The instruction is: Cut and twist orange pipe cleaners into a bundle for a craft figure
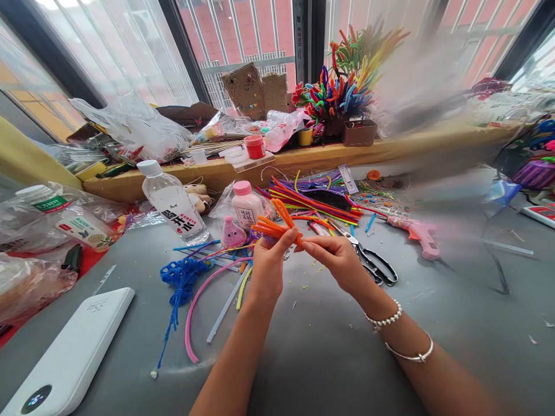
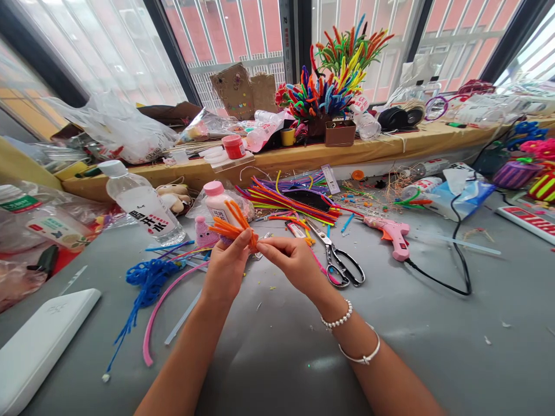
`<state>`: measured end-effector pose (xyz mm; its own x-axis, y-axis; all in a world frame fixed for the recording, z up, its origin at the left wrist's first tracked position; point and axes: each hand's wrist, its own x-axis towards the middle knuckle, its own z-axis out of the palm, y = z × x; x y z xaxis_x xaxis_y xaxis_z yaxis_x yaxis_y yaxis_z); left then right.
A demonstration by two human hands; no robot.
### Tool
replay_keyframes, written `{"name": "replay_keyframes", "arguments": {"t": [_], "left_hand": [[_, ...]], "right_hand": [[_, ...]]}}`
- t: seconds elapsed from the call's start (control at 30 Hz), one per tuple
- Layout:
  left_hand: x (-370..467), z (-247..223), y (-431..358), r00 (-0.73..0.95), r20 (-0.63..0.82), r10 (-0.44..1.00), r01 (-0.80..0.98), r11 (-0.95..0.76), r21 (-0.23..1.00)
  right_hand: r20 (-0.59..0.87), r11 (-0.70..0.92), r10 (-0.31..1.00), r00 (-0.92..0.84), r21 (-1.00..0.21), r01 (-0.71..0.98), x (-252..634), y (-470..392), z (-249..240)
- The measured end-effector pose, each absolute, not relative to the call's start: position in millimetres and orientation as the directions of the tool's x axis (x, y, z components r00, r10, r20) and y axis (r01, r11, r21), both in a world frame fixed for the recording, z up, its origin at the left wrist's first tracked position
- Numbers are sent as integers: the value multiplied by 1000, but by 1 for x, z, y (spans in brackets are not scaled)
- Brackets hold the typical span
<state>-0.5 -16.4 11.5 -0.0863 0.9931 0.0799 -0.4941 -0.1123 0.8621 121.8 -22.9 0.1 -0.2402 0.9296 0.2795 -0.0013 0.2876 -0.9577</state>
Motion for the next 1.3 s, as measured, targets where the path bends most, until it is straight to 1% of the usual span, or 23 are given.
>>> {"name": "replay_keyframes", "arguments": {"t": [0.23, 0.33, 0.4, 0.47, 0.63, 0.73, 0.83, 1.03, 1.3], "left_hand": [[3, 11, -16, -187, 79, 979, -452, -157, 878], [3, 8, -14, -220, 83, 972, -432, -173, 885], [3, 7, -13, -234, 94, 968, -412, -186, 892], [2, 6, -12, -232, 107, 967, -395, -194, 898], [-2, 7, -11, -169, 119, 978, -368, -174, 913], [-3, 8, -12, -143, 124, 982, -358, -168, 918], [-3, 8, -13, -138, 126, 982, -346, -167, 923], [-2, 8, -13, -155, 120, 981, -315, -164, 935], [-2, 6, -12, -146, 102, 984, -324, -145, 935]], "right_hand": [[385, 406, 912, -141, -898, 168, 115, -27, -1], [464, 472, 881, -95, -840, 267, 113, -29, -3], [495, 493, 866, -77, -815, 303, 113, -28, -4], [470, 477, 878, -94, -836, 271, 114, -26, -5], [354, 373, 922, -154, -920, 120, 120, -19, -3], [317, 335, 932, -177, -938, 86, 122, -18, -4], [342, 367, 921, -186, -923, 119, 123, -18, -5], [445, 474, 880, -163, -836, 277, 122, -20, -5], [542, 547, 830, -132, -744, 384, 121, -23, -4]]}}
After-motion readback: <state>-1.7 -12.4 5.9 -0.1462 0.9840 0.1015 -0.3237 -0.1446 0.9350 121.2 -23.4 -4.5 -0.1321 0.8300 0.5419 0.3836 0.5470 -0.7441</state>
